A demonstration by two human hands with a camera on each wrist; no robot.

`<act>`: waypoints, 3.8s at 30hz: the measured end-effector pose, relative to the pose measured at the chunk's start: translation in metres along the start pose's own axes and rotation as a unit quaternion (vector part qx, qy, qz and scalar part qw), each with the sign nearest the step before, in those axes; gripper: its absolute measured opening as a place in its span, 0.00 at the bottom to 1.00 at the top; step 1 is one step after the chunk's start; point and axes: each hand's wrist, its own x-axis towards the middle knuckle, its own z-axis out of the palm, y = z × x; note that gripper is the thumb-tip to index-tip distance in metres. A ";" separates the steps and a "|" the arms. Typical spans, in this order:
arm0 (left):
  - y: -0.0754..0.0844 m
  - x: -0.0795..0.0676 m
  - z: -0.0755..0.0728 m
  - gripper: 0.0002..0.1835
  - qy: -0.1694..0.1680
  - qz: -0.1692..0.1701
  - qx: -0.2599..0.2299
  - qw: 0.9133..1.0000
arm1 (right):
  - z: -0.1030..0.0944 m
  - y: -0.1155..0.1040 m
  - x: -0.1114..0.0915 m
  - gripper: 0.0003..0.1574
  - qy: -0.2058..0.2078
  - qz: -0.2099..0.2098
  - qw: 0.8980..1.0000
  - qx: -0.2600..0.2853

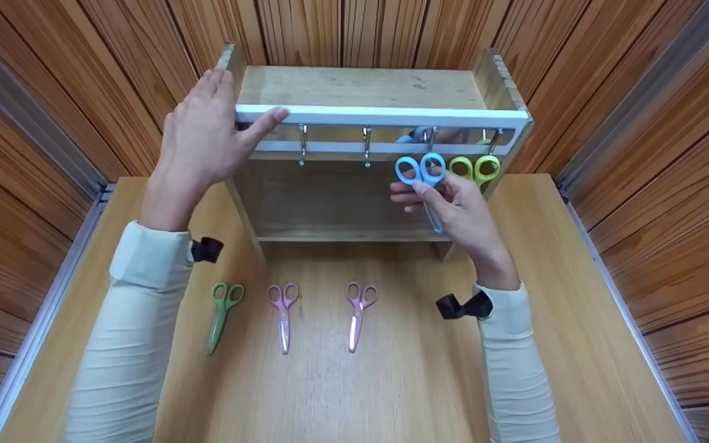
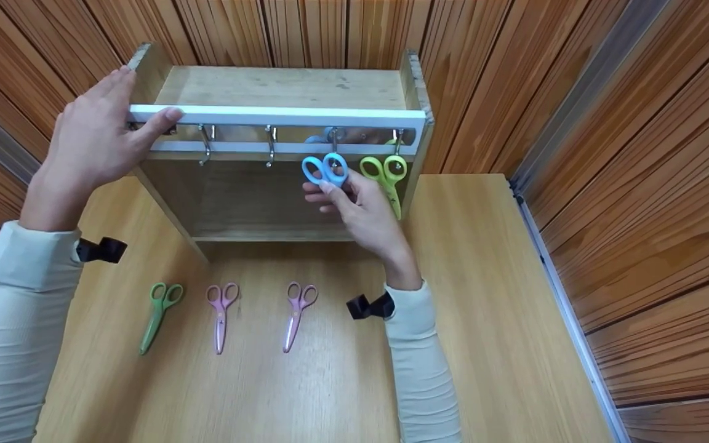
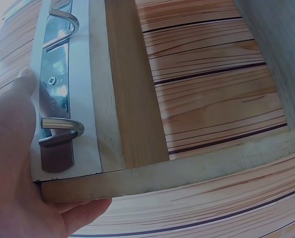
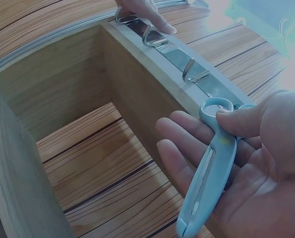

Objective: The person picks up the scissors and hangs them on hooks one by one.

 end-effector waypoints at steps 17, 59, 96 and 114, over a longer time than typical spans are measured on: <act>0.001 0.000 0.001 0.59 0.003 0.002 0.000 1.000 | -0.003 0.016 0.011 0.21 -0.010 0.004 1.000 0.019; 0.005 0.002 0.003 0.59 0.001 0.004 -0.011 1.000 | -0.010 0.084 -0.040 0.35 0.062 0.162 0.982 -0.071; 0.002 0.002 0.004 0.59 0.004 0.001 -0.017 1.000 | 0.148 0.152 -0.105 0.46 0.014 0.105 0.911 -0.399; 0.001 0.000 0.003 0.59 0.014 -0.005 -0.021 1.000 | 0.172 0.142 -0.095 0.32 0.061 0.109 0.783 -0.609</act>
